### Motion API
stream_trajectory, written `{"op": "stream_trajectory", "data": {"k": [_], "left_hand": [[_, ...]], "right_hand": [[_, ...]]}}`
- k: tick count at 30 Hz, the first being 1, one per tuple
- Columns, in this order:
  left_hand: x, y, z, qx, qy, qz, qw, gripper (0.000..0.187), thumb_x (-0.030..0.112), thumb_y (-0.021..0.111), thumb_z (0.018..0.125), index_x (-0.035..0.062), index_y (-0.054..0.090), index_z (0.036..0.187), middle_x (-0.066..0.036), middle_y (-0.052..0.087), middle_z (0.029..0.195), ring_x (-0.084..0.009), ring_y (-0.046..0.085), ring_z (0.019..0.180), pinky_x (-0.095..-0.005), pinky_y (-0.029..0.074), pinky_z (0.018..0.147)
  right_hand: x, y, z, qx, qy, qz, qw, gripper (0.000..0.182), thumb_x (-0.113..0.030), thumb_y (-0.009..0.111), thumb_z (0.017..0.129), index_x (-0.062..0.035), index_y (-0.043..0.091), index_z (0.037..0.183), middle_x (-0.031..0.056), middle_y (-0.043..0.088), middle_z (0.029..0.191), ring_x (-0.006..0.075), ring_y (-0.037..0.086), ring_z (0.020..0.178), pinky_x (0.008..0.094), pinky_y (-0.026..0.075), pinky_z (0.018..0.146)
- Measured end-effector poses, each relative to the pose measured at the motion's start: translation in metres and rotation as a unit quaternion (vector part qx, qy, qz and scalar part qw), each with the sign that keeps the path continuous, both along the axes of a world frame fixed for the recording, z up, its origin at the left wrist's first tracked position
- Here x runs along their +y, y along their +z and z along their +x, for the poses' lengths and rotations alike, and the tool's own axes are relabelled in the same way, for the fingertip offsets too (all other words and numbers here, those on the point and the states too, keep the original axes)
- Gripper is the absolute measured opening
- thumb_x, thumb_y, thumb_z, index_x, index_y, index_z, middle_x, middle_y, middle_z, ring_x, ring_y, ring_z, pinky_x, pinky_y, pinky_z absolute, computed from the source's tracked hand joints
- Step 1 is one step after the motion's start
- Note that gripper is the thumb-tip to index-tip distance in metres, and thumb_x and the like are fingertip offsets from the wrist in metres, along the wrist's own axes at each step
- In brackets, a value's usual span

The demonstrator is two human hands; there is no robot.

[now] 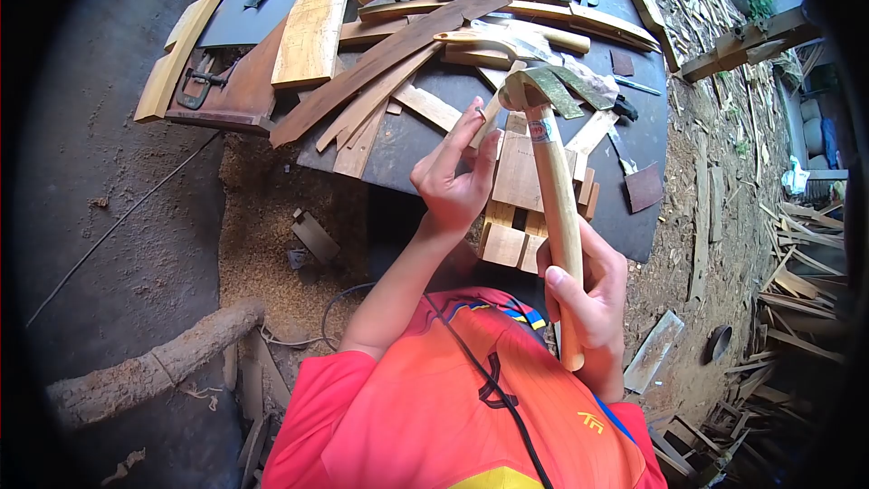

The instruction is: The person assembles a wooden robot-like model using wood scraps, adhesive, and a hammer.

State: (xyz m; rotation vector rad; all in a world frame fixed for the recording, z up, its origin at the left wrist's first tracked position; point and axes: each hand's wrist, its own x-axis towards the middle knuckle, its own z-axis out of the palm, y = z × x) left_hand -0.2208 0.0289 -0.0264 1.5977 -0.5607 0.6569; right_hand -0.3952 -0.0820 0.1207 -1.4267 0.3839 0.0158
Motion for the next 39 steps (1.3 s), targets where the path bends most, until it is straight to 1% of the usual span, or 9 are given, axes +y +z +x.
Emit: {"op": "stream_trajectory", "data": {"k": [5,8,14,20,26,29,32,35,39], "left_hand": [[0.0,-0.001,0.001,-0.009,-0.006,-0.012,1.0,0.027,-0.001,0.075,0.098,-0.009,0.074,0.124,-0.023,0.077,0.126,-0.0213,0.081,0.081,-0.0284,0.065,0.061],[0.0,0.002,-0.004,0.028,-0.005,-0.023,0.999,0.026,0.001,0.08,0.096,-0.0057,0.077,0.121,-0.023,0.079,0.121,-0.0281,0.082,0.1,-0.0282,0.064,0.068],[-0.001,0.003,-0.005,0.031,0.005,-0.018,0.999,0.028,0.002,0.082,0.095,-0.004,0.078,0.122,-0.022,0.08,0.121,-0.0268,0.083,0.096,-0.0284,0.063,0.068],[-0.001,0.004,-0.004,0.01,0.015,-0.004,1.0,0.031,0.002,0.083,0.093,-0.0022,0.078,0.124,-0.022,0.079,0.122,-0.0263,0.083,0.093,-0.029,0.064,0.069],[-0.001,0.007,-0.006,0.003,0.019,-0.004,1.0,0.031,0.001,0.083,0.093,-0.0024,0.078,0.124,-0.022,0.079,0.123,-0.0258,0.083,0.092,-0.0298,0.064,0.067],[0.0,0.01,-0.006,0.001,0.015,-0.001,1.0,0.031,0.0,0.082,0.093,-0.0031,0.078,0.124,-0.022,0.079,0.123,-0.0266,0.083,0.095,-0.0302,0.065,0.067],[0.002,0.006,-0.005,-0.001,0.003,0.015,1.0,0.034,-0.004,0.076,0.096,-0.0043,0.075,0.131,-0.021,0.077,0.128,-0.021,0.082,0.092,-0.0296,0.066,0.068],[0.002,0.006,-0.006,0.024,-0.003,0.001,1.0,0.032,-0.002,0.079,0.094,-0.0043,0.077,0.126,-0.022,0.078,0.124,-0.029,0.082,0.1,-0.031,0.066,0.07],[0.004,0.005,-0.005,0.025,-0.016,-0.003,1.0,0.032,-0.001,0.078,0.095,-0.0045,0.076,0.127,-0.022,0.078,0.125,-0.0286,0.082,0.1,-0.0313,0.066,0.07]], "right_hand": [[-0.001,-0.002,-0.001,0.005,0.001,-0.009,1.0,0.068,-0.007,0.07,0.095,0.0079,0.049,0.158,0.004,0.066,0.094,0.0048,0.056,0.062,0.0221,0.044,0.055],[0.0,-0.002,-0.002,0.01,-0.001,-0.008,1.0,0.069,-0.007,0.071,0.095,0.0074,0.049,0.158,0.004,0.066,0.095,0.0047,0.056,0.063,0.0222,0.044,0.055],[0.0,-0.002,-0.002,0.003,0.005,-0.01,1.0,0.068,-0.005,0.07,0.094,0.0069,0.05,0.158,0.0038,0.066,0.095,0.0045,0.056,0.063,0.022,0.044,0.055],[0.0,-0.001,-0.001,0.011,0.0,-0.008,1.0,0.068,-0.005,0.07,0.094,0.0075,0.05,0.158,0.0045,0.066,0.096,0.0045,0.056,0.063,0.0219,0.044,0.056],[0.0,0.0,-0.001,0.007,0.002,-0.001,1.0,0.068,-0.006,0.07,0.094,0.0072,0.05,0.157,0.004,0.066,0.098,0.0048,0.056,0.064,0.022,0.044,0.057],[0.0,0.0,-0.001,0.015,0.004,-0.009,1.0,0.068,-0.006,0.07,0.094,0.0078,0.05,0.157,0.0038,0.065,0.098,0.0048,0.056,0.064,0.022,0.044,0.057],[0.002,0.001,-0.001,0.011,-0.002,-0.013,1.0,0.068,-0.006,0.07,0.094,0.0081,0.05,0.157,0.0038,0.065,0.098,0.0047,0.056,0.065,0.0218,0.044,0.057],[0.001,0.0,-0.001,0.007,0.006,-0.007,1.0,0.069,-0.006,0.071,0.094,0.008,0.05,0.158,0.0035,0.065,0.098,0.0045,0.056,0.066,0.0216,0.044,0.058],[0.001,0.001,0.0,0.005,0.005,-0.007,1.0,0.069,-0.006,0.071,0.093,0.008,0.05,0.158,0.004,0.066,0.098,0.0044,0.056,0.066,0.0214,0.045,0.058]]}}
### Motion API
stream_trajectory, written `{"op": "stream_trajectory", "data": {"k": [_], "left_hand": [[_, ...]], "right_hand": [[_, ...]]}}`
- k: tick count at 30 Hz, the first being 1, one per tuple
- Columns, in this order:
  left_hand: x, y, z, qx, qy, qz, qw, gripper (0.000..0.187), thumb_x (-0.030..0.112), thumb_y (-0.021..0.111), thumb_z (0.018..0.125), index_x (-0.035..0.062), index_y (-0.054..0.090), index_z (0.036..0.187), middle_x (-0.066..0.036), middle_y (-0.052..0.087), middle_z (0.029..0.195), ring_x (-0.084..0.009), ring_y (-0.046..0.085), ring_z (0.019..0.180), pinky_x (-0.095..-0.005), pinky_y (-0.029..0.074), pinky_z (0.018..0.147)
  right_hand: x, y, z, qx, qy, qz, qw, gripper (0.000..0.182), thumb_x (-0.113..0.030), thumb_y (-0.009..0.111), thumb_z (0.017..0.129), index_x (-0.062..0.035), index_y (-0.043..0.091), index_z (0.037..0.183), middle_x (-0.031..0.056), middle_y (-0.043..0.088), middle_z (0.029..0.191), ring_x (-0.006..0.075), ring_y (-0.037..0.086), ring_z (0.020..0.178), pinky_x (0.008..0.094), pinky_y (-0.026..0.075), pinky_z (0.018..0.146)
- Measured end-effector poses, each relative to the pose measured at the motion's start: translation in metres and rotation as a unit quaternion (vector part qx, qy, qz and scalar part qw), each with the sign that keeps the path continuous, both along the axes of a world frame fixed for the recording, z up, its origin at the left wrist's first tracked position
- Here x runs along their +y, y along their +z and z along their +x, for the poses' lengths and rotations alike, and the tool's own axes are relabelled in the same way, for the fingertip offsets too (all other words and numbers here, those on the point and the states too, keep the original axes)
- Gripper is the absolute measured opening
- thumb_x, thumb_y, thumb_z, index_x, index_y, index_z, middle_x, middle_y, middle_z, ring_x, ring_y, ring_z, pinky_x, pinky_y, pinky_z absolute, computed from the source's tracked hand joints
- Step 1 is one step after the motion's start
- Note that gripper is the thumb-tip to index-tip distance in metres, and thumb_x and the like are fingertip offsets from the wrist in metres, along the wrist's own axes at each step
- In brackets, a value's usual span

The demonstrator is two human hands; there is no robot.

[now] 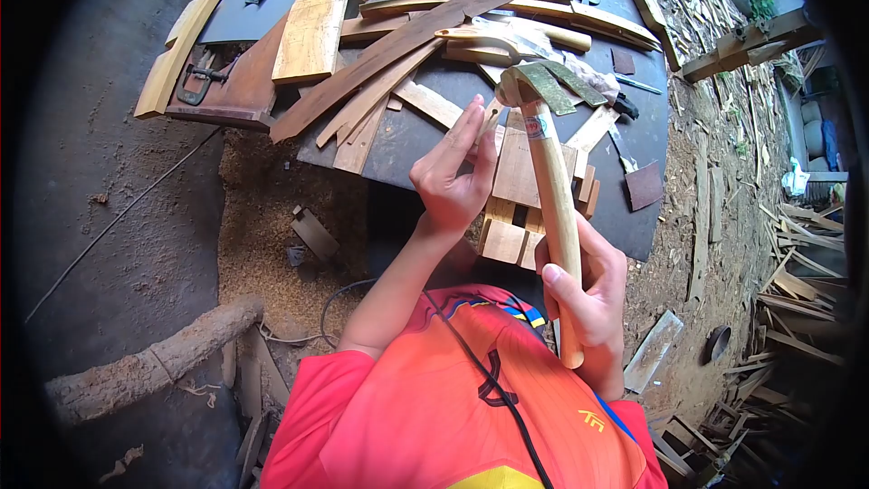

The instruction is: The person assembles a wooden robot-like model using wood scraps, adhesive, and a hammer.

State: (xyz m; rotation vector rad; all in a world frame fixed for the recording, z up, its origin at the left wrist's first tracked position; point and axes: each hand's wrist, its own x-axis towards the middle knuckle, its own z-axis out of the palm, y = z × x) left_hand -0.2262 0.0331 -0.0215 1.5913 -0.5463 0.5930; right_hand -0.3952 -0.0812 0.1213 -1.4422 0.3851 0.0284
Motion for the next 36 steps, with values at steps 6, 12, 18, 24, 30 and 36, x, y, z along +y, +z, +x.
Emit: {"op": "stream_trajectory", "data": {"k": [6,12,18,24,30,36], "left_hand": [[0.002,-0.001,0.002,-0.005,-0.01,-0.001,1.0,0.031,0.0,0.078,0.096,-0.0041,0.077,0.127,-0.022,0.079,0.124,-0.0274,0.083,0.098,-0.0311,0.066,0.07],[0.002,0.0,0.002,-0.007,0.001,0.004,1.0,0.028,0.0,0.078,0.095,-0.0029,0.078,0.123,-0.021,0.08,0.121,-0.0253,0.083,0.093,-0.0304,0.065,0.068],[0.003,0.006,0.0,0.011,0.005,0.013,1.0,0.024,-0.001,0.079,0.095,-0.003,0.079,0.119,-0.02,0.081,0.119,-0.0226,0.083,0.087,-0.0292,0.065,0.068],[0.007,0.014,0.001,0.03,-0.008,0.006,0.999,0.022,0.0,0.08,0.094,-0.0025,0.08,0.116,-0.019,0.081,0.118,-0.0208,0.082,0.083,-0.0284,0.064,0.065],[0.006,0.013,0.001,0.035,-0.004,0.0,0.999,0.02,0.001,0.083,0.092,-0.0014,0.079,0.111,-0.018,0.081,0.118,-0.018,0.081,0.075,-0.0264,0.062,0.062],[0.006,0.009,-0.002,0.066,-0.004,-0.013,0.998,0.018,0.0,0.083,0.091,-0.0022,0.077,0.108,-0.018,0.081,0.119,-0.016,0.08,0.073,-0.0259,0.061,0.061]], "right_hand": [[0.0,-0.001,-0.001,0.005,-0.002,-0.004,1.0,0.07,-0.006,0.071,0.093,0.0083,0.049,0.158,0.005,0.067,0.097,0.0045,0.056,0.065,0.0213,0.044,0.058],[0.002,0.007,-0.002,0.001,0.001,0.008,1.0,0.07,-0.006,0.071,0.092,0.0099,0.049,0.157,0.0053,0.066,0.095,0.0051,0.055,0.064,0.0221,0.044,0.059],[0.005,0.013,-0.006,-0.021,-0.006,0.014,1.0,0.071,-0.005,0.069,0.091,0.0118,0.048,0.156,0.0051,0.065,0.093,0.0055,0.054,0.064,0.0225,0.043,0.06],[0.001,0.009,-0.004,0.004,0.003,-0.001,1.0,0.07,-0.006,0.068,0.091,0.0116,0.049,0.156,0.0051,0.066,0.093,0.0044,0.054,0.062,0.0217,0.042,0.058],[0.001,0.011,-0.004,-0.004,-0.006,0.001,1.0,0.069,-0.006,0.068,0.092,0.0112,0.049,0.156,0.0052,0.066,0.092,0.0045,0.054,0.06,0.0214,0.042,0.055],[0.002,0.01,-0.003,0.0,-0.01,0.004,1.0,0.069,-0.007,0.069,0.092,0.0106,0.049,0.156,0.0045,0.065,0.092,0.0043,0.053,0.06,0.0213,0.041,0.055]]}}
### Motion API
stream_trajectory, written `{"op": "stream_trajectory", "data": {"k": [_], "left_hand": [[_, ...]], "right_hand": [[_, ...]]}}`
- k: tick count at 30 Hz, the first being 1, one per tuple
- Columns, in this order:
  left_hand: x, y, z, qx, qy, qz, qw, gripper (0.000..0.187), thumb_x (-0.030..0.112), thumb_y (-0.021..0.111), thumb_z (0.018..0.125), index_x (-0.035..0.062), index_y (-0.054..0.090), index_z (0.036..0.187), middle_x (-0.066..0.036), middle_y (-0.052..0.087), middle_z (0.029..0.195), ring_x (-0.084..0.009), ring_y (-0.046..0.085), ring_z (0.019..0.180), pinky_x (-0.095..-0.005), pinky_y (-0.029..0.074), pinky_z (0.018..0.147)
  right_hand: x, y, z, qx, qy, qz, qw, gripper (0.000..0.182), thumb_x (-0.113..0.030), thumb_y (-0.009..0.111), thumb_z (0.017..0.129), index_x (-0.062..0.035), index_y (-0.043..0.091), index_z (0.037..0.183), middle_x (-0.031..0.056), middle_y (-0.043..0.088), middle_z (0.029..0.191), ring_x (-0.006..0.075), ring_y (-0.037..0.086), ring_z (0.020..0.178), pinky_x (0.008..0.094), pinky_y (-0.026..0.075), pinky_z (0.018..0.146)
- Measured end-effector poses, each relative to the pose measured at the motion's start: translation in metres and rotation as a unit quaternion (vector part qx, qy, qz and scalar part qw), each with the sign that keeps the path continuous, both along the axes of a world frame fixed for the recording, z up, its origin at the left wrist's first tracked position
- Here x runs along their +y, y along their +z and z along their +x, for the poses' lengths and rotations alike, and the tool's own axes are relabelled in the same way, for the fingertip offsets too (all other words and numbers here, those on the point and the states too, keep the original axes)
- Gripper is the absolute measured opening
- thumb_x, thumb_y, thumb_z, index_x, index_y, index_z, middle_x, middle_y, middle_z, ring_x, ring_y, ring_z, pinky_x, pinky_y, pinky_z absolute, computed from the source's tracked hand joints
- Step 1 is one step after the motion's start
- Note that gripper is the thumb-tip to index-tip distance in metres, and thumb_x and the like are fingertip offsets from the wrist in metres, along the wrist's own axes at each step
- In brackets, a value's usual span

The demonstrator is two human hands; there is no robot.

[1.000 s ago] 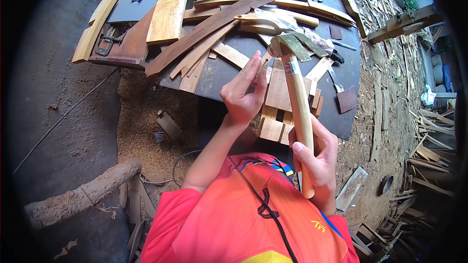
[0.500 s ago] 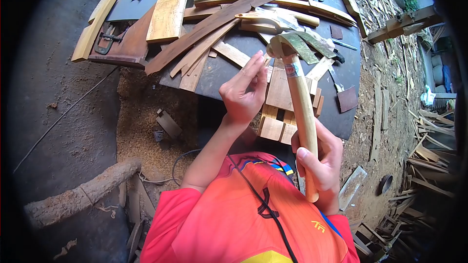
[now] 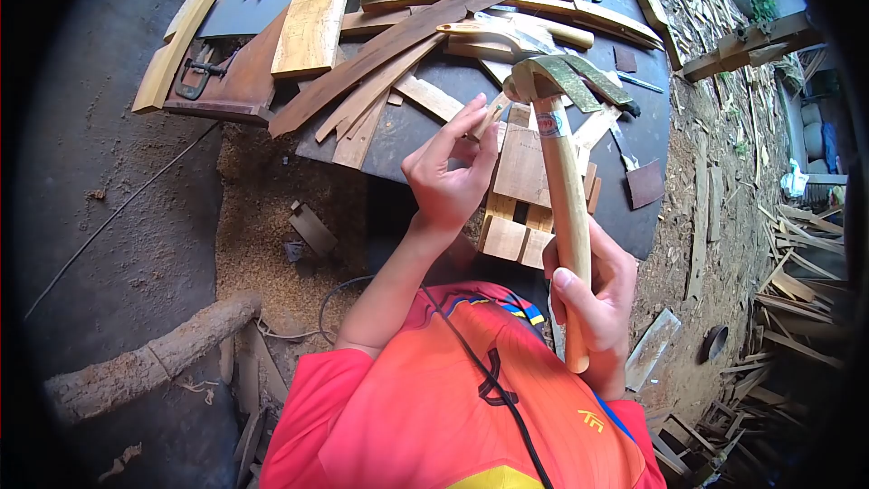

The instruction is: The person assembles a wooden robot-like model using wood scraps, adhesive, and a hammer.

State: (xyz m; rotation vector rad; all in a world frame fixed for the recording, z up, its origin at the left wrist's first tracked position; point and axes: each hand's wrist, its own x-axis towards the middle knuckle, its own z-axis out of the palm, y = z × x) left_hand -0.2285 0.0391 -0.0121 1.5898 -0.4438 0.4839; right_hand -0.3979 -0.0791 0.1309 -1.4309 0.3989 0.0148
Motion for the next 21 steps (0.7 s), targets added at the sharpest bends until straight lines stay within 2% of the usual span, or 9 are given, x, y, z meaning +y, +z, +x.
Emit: {"op": "stream_trajectory", "data": {"k": [2,5,8,11,14,21], "left_hand": [[0.001,0.0,0.0,-0.007,-0.009,0.006,1.0,0.017,-0.003,0.079,0.094,-0.0045,0.077,0.111,-0.02,0.08,0.123,-0.0157,0.08,0.075,-0.0261,0.063,0.061],[0.0,0.003,0.0,-0.026,0.009,0.011,1.0,0.018,0.0,0.085,0.089,-0.0013,0.077,0.105,-0.018,0.081,0.117,-0.0168,0.08,0.072,-0.0255,0.061,0.06],[0.002,0.008,0.002,-0.067,0.022,0.04,0.997,0.018,0.0,0.085,0.089,-0.0014,0.077,0.105,-0.018,0.081,0.117,-0.0176,0.08,0.074,-0.0258,0.062,0.059],[0.001,0.009,0.002,-0.082,0.032,0.048,0.995,0.018,0.0,0.085,0.089,-0.0019,0.077,0.105,-0.018,0.082,0.116,-0.0185,0.081,0.075,-0.0264,0.063,0.059],[0.001,0.011,0.0,-0.078,0.035,0.054,0.995,0.018,0.0,0.085,0.089,-0.0019,0.077,0.106,-0.018,0.082,0.115,-0.0193,0.081,0.076,-0.0267,0.063,0.06],[0.0,0.007,-0.001,-0.053,0.029,0.033,0.998,0.019,-0.002,0.085,0.089,-0.0009,0.078,0.106,-0.017,0.082,0.115,-0.0192,0.081,0.077,-0.0264,0.063,0.059]], "right_hand": [[0.0,0.0,0.0,0.004,0.002,-0.004,1.0,0.068,-0.007,0.069,0.093,0.0106,0.049,0.156,0.0042,0.065,0.091,0.0043,0.053,0.06,0.0212,0.041,0.055],[0.0,-0.001,0.001,0.0,0.002,0.004,1.0,0.068,-0.007,0.069,0.093,0.0105,0.049,0.156,0.004,0.065,0.091,0.0043,0.053,0.06,0.0213,0.041,0.055],[0.0,-0.001,0.001,-0.003,0.003,0.007,1.0,0.068,-0.008,0.069,0.093,0.0105,0.049,0.156,0.0043,0.065,0.091,0.0043,0.053,0.06,0.0212,0.041,0.055],[0.005,-0.005,0.002,0.0,-0.027,-0.013,1.0,0.075,-0.033,0.079,0.091,0.0108,0.055,0.147,0.0074,0.062,0.085,0.0053,0.05,0.052,0.0203,0.039,0.042],[0.0,0.0,0.001,0.002,0.001,0.003,1.0,0.069,-0.007,0.07,0.093,0.0098,0.049,0.156,0.0044,0.065,0.092,0.0044,0.053,0.061,0.0212,0.041,0.055],[0.0,0.001,0.002,0.009,0.004,-0.002,1.0,0.069,-0.007,0.07,0.093,0.0091,0.05,0.156,0.0042,0.065,0.092,0.0044,0.054,0.061,0.0214,0.042,0.054]]}}
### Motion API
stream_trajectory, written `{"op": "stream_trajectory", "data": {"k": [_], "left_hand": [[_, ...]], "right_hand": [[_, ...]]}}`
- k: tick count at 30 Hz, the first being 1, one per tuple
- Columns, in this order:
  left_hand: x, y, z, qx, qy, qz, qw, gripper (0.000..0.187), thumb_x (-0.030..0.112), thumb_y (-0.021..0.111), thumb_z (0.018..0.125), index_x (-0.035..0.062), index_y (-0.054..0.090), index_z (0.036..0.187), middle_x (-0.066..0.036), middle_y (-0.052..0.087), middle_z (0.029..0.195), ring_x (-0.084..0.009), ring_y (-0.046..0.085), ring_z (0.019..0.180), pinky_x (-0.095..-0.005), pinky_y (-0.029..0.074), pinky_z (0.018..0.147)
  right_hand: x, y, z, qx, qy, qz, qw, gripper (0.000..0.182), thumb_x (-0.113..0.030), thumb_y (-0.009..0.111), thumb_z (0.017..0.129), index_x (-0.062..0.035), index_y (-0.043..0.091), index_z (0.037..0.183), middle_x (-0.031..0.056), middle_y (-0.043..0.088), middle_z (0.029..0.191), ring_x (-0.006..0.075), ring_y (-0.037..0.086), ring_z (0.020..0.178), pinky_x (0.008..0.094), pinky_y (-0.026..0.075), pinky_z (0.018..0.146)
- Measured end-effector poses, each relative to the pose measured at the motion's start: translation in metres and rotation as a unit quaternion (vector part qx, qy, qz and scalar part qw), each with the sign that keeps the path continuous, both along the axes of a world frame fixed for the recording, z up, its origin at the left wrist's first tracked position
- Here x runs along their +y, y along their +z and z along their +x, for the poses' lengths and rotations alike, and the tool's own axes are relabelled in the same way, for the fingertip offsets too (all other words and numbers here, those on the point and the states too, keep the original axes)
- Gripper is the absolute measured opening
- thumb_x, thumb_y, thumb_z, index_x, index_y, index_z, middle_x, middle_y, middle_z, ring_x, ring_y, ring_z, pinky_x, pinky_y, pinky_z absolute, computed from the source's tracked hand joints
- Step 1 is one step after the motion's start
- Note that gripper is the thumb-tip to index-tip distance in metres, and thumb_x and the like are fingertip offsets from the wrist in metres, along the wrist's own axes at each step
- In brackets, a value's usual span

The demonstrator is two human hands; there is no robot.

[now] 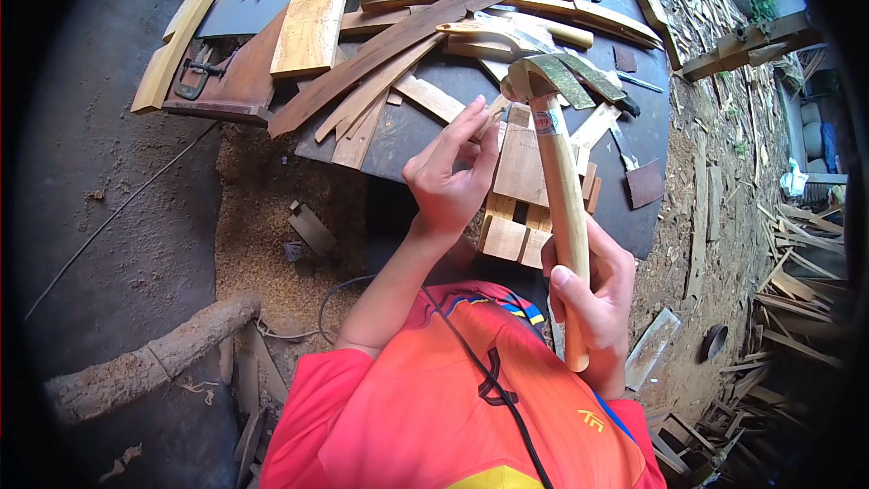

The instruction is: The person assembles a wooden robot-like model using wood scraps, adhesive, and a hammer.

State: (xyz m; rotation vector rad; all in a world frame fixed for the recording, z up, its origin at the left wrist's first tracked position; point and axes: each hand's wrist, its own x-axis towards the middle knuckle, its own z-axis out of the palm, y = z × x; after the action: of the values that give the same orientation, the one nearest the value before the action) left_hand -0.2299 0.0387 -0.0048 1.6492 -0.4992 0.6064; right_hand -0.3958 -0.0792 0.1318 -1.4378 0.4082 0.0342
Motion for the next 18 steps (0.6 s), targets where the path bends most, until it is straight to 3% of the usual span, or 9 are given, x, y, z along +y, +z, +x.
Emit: {"op": "stream_trajectory", "data": {"k": [18], "left_hand": [[0.0027,0.0031,-0.0005,-0.019,-0.014,0.011,1.0,0.023,0.0,0.089,0.085,-0.0007,0.077,0.104,-0.018,0.081,0.118,-0.0162,0.079,0.071,-0.0265,0.062,0.057]], "right_hand": [[0.0008,-0.0033,0.0014,-0.008,0.001,0.003,1.0,0.069,-0.008,0.071,0.093,0.0089,0.05,0.157,0.0049,0.066,0.094,0.0044,0.055,0.062,0.0213,0.043,0.055]]}}
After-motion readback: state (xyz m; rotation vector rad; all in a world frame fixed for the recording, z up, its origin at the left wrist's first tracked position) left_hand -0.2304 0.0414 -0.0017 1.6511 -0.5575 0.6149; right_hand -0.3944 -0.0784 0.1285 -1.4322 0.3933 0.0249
